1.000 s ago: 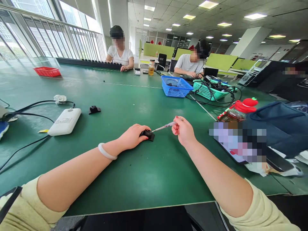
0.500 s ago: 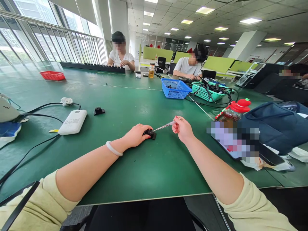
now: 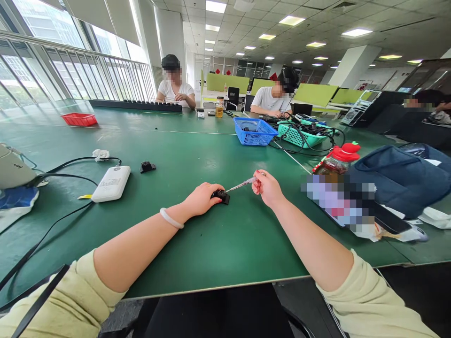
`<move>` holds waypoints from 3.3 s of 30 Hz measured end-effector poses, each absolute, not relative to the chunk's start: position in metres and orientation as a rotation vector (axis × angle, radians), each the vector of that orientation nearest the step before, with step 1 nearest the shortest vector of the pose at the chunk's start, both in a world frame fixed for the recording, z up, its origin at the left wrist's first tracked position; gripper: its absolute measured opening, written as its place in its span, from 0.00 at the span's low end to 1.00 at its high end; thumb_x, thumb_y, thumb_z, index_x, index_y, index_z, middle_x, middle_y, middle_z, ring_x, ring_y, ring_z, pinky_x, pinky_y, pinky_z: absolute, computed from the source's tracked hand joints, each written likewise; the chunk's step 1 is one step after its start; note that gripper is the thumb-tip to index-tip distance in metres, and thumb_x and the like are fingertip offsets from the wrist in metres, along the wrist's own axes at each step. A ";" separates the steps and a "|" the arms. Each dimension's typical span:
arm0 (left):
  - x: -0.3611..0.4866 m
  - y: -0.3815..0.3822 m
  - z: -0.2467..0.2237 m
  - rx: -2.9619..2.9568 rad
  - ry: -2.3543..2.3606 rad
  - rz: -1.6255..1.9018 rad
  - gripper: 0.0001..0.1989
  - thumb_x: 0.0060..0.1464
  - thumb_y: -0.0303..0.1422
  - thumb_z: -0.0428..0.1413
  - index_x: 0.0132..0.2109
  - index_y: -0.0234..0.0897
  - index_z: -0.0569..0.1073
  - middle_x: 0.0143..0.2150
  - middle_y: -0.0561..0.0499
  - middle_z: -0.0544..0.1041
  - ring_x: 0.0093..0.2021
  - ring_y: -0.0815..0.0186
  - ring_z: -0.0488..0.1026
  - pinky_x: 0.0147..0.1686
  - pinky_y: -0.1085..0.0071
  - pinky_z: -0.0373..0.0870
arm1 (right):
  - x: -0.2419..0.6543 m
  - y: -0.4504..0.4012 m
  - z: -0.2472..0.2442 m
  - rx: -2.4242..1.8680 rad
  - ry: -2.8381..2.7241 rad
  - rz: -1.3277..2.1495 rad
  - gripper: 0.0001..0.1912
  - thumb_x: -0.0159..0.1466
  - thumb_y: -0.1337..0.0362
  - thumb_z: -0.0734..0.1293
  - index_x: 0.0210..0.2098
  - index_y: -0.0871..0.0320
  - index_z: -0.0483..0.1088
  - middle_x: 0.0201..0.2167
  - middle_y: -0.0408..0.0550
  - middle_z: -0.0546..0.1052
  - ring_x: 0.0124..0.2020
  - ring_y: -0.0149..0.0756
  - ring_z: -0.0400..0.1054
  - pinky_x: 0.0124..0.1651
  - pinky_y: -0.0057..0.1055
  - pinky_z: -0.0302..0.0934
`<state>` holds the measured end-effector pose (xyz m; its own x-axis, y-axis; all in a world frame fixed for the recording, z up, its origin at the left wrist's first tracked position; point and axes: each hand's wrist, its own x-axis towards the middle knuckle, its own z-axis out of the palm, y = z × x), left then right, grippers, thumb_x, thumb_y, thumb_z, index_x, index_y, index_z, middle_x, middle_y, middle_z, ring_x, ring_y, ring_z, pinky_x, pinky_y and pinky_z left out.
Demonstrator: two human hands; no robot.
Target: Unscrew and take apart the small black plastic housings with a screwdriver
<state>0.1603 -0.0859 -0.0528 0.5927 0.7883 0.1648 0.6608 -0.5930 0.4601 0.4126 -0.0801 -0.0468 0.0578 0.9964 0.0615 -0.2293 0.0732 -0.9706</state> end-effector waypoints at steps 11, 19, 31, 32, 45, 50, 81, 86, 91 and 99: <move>0.162 -0.084 -0.052 2.460 1.176 0.509 0.16 0.60 0.38 0.53 0.54 0.42 0.72 0.50 0.46 0.77 0.53 0.53 0.70 0.56 0.54 0.67 | 0.415 -0.077 -0.059 -0.945 -1.032 1.225 0.21 0.51 0.50 0.76 0.26 0.55 0.62 0.14 0.34 0.63 0.15 0.25 0.57 0.18 0.25 0.50; 0.162 -0.083 -0.054 2.469 1.183 0.491 0.17 0.61 0.37 0.54 0.55 0.41 0.72 0.51 0.46 0.77 0.53 0.53 0.69 0.56 0.55 0.67 | 0.411 -0.070 -0.065 -0.917 -0.977 1.244 0.22 0.49 0.51 0.76 0.25 0.55 0.61 0.13 0.33 0.62 0.14 0.25 0.56 0.18 0.24 0.48; 0.163 -0.086 -0.056 2.492 1.199 0.496 0.17 0.62 0.36 0.53 0.57 0.42 0.71 0.52 0.47 0.77 0.54 0.54 0.69 0.57 0.56 0.67 | 0.412 -0.069 -0.068 -0.904 -0.969 1.234 0.21 0.51 0.52 0.75 0.24 0.55 0.60 0.13 0.35 0.62 0.13 0.25 0.56 0.17 0.25 0.48; 0.163 -0.086 -0.056 2.495 1.199 0.494 0.17 0.62 0.36 0.53 0.57 0.42 0.71 0.52 0.48 0.77 0.54 0.54 0.69 0.56 0.56 0.67 | 0.412 -0.069 -0.068 -0.904 -0.973 1.228 0.21 0.51 0.51 0.75 0.24 0.55 0.61 0.13 0.35 0.62 0.13 0.25 0.56 0.17 0.25 0.48; 0.162 -0.084 -0.055 2.489 1.173 0.515 0.16 0.61 0.36 0.53 0.55 0.42 0.72 0.50 0.47 0.78 0.52 0.54 0.71 0.54 0.57 0.68 | 0.391 -0.095 -0.061 -0.900 -1.150 0.978 0.22 0.56 0.45 0.73 0.27 0.54 0.63 0.16 0.35 0.66 0.15 0.25 0.57 0.18 0.24 0.53; 0.162 -0.083 -0.057 2.488 1.168 0.515 0.16 0.61 0.37 0.53 0.56 0.42 0.71 0.50 0.47 0.78 0.52 0.53 0.70 0.54 0.56 0.68 | 0.393 -0.089 -0.063 -1.004 -0.903 1.189 0.21 0.55 0.50 0.74 0.25 0.54 0.60 0.15 0.36 0.67 0.14 0.25 0.57 0.16 0.24 0.51; 0.162 -0.083 -0.057 2.508 1.168 0.525 0.19 0.60 0.40 0.53 0.57 0.42 0.71 0.54 0.47 0.77 0.55 0.52 0.70 0.58 0.53 0.67 | 0.387 -0.095 -0.062 -0.951 -1.001 1.331 0.17 0.53 0.58 0.71 0.21 0.54 0.57 0.09 0.34 0.59 0.10 0.23 0.47 0.15 0.24 0.41; 0.160 -0.084 -0.057 2.514 1.153 0.532 0.20 0.59 0.39 0.54 0.57 0.41 0.70 0.54 0.46 0.76 0.55 0.52 0.70 0.58 0.53 0.66 | 0.394 -0.092 -0.060 -0.884 -0.930 1.170 0.17 0.54 0.56 0.71 0.22 0.54 0.58 0.11 0.34 0.60 0.12 0.23 0.49 0.15 0.24 0.42; 0.159 -0.085 -0.058 2.500 1.162 0.523 0.21 0.59 0.38 0.54 0.58 0.41 0.70 0.53 0.46 0.76 0.55 0.53 0.69 0.57 0.54 0.67 | 0.390 -0.100 -0.059 -0.901 -1.115 0.951 0.19 0.59 0.49 0.70 0.26 0.53 0.61 0.15 0.35 0.62 0.16 0.26 0.54 0.19 0.25 0.49; 0.159 -0.085 -0.057 2.521 1.150 0.523 0.20 0.59 0.38 0.54 0.58 0.41 0.70 0.53 0.46 0.77 0.53 0.53 0.70 0.57 0.54 0.67 | 0.382 -0.117 -0.057 -0.986 -1.548 0.645 0.16 0.65 0.48 0.65 0.31 0.53 0.65 0.18 0.37 0.64 0.19 0.28 0.56 0.25 0.28 0.51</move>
